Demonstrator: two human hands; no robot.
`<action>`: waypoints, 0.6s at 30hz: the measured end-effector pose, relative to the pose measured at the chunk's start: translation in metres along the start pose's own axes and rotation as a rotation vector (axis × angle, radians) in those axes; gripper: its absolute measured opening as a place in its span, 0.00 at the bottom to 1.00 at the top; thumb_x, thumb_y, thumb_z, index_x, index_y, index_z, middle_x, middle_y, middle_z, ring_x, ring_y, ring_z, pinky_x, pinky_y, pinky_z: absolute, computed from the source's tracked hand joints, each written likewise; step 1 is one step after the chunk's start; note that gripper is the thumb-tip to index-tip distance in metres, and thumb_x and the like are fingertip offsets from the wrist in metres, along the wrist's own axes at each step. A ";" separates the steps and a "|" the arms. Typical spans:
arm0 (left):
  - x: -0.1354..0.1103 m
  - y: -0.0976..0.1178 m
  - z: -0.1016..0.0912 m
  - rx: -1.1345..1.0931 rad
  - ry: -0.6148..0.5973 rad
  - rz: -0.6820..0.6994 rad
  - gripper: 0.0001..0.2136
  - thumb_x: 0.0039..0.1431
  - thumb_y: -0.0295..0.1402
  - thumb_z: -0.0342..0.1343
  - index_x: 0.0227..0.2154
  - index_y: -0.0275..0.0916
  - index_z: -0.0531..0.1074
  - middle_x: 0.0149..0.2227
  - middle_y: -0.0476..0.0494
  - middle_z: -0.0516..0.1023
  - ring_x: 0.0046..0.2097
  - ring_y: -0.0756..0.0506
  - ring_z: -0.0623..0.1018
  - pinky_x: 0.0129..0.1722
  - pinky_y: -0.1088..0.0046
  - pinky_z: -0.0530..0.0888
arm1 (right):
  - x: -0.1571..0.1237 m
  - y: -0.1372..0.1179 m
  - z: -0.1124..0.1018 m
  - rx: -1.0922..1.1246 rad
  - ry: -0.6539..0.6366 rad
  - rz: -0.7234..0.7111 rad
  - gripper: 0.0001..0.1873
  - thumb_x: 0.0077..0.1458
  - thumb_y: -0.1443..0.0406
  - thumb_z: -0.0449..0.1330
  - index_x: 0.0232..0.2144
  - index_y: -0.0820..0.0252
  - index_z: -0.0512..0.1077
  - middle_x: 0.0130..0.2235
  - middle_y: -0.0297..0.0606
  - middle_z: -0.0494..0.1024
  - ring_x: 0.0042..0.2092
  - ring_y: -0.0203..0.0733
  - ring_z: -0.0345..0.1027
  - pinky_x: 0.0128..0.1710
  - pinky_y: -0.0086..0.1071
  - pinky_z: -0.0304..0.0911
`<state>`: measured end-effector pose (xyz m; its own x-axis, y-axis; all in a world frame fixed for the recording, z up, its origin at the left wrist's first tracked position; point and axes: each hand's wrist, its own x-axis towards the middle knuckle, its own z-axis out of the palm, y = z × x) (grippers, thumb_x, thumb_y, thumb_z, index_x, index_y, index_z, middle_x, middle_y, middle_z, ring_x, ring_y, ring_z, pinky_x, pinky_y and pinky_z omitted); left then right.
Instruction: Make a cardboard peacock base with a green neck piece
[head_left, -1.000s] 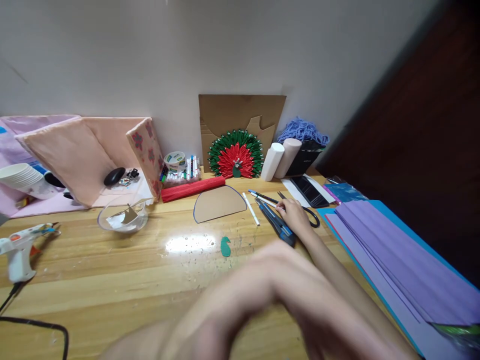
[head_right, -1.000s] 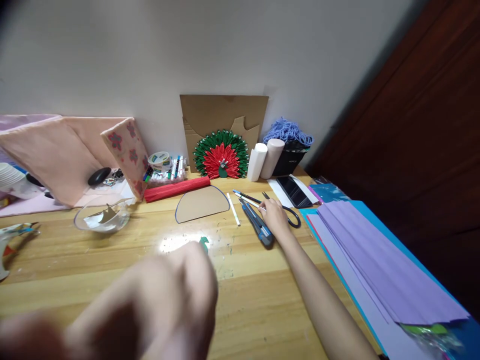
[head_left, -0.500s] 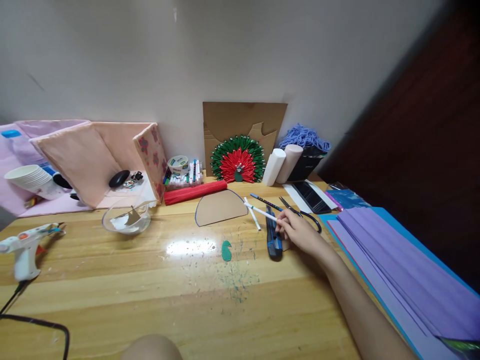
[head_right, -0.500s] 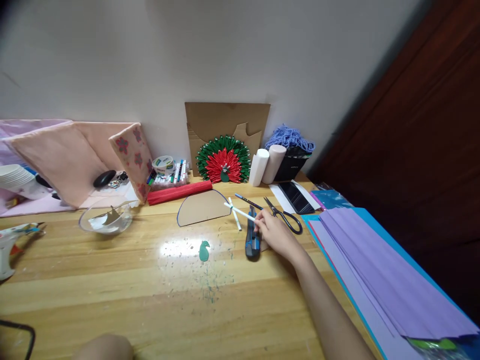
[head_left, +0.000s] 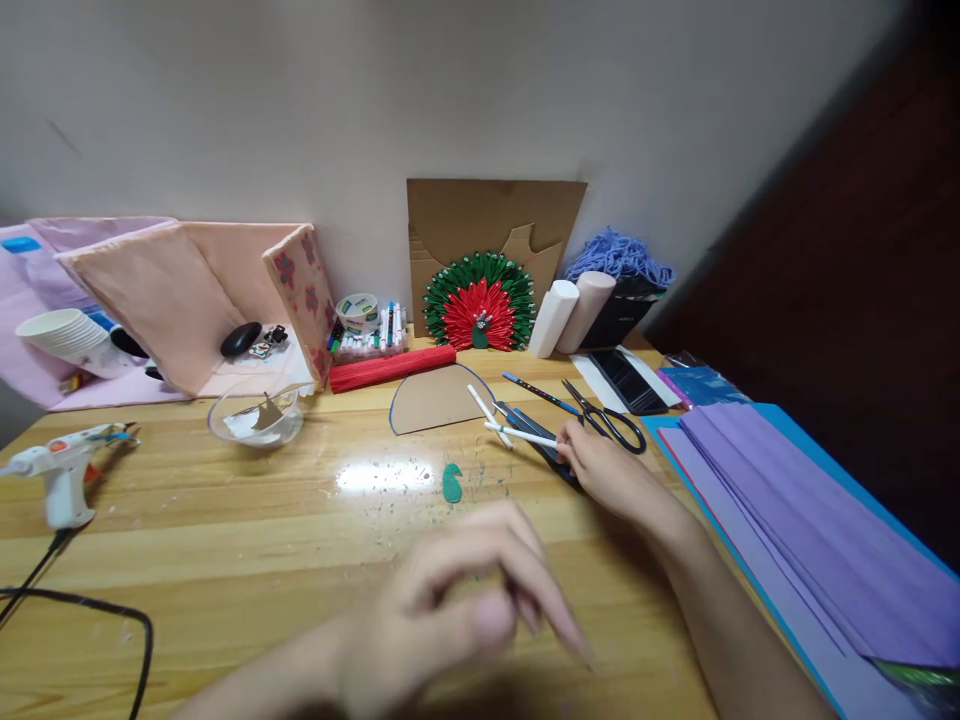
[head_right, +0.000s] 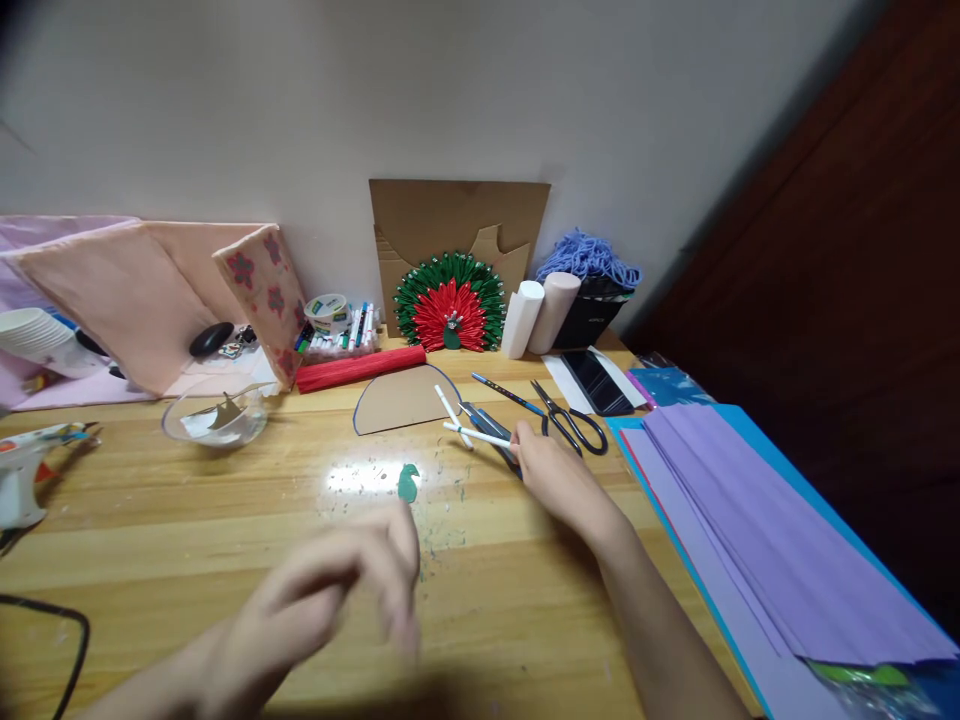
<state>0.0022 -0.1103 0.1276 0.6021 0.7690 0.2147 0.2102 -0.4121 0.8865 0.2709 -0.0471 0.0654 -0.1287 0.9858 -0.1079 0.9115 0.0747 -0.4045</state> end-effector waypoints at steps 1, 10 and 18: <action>0.005 -0.013 -0.002 0.045 -0.007 -0.016 0.08 0.59 0.37 0.49 0.35 0.43 0.73 0.37 0.43 0.74 0.39 0.46 0.73 0.40 0.67 0.71 | -0.001 -0.003 0.004 0.041 -0.022 -0.012 0.07 0.59 0.65 0.45 0.30 0.57 0.61 0.28 0.40 0.75 0.27 0.41 0.67 0.26 0.30 0.53; 0.015 -0.125 0.003 0.448 0.050 -0.107 0.25 0.48 0.36 0.60 0.50 0.41 0.64 0.47 0.39 0.68 0.49 0.40 0.68 0.48 0.59 0.66 | 0.031 0.001 0.050 0.364 0.146 0.007 0.04 0.58 0.65 0.45 0.33 0.56 0.59 0.31 0.37 0.76 0.36 0.43 0.71 0.38 0.36 0.61; 0.009 -0.125 0.006 0.409 0.258 -0.075 0.26 0.53 0.35 0.56 0.54 0.41 0.57 0.51 0.37 0.61 0.51 0.41 0.66 0.49 0.59 0.67 | 0.024 -0.008 0.042 0.663 -0.056 -0.265 0.12 0.58 0.60 0.49 0.42 0.58 0.66 0.29 0.34 0.73 0.33 0.39 0.68 0.35 0.32 0.63</action>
<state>-0.0142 -0.0544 0.0165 0.3745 0.8785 0.2967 0.5624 -0.4696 0.6806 0.2441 -0.0301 0.0279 -0.3488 0.9367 0.0311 0.4202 0.1859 -0.8882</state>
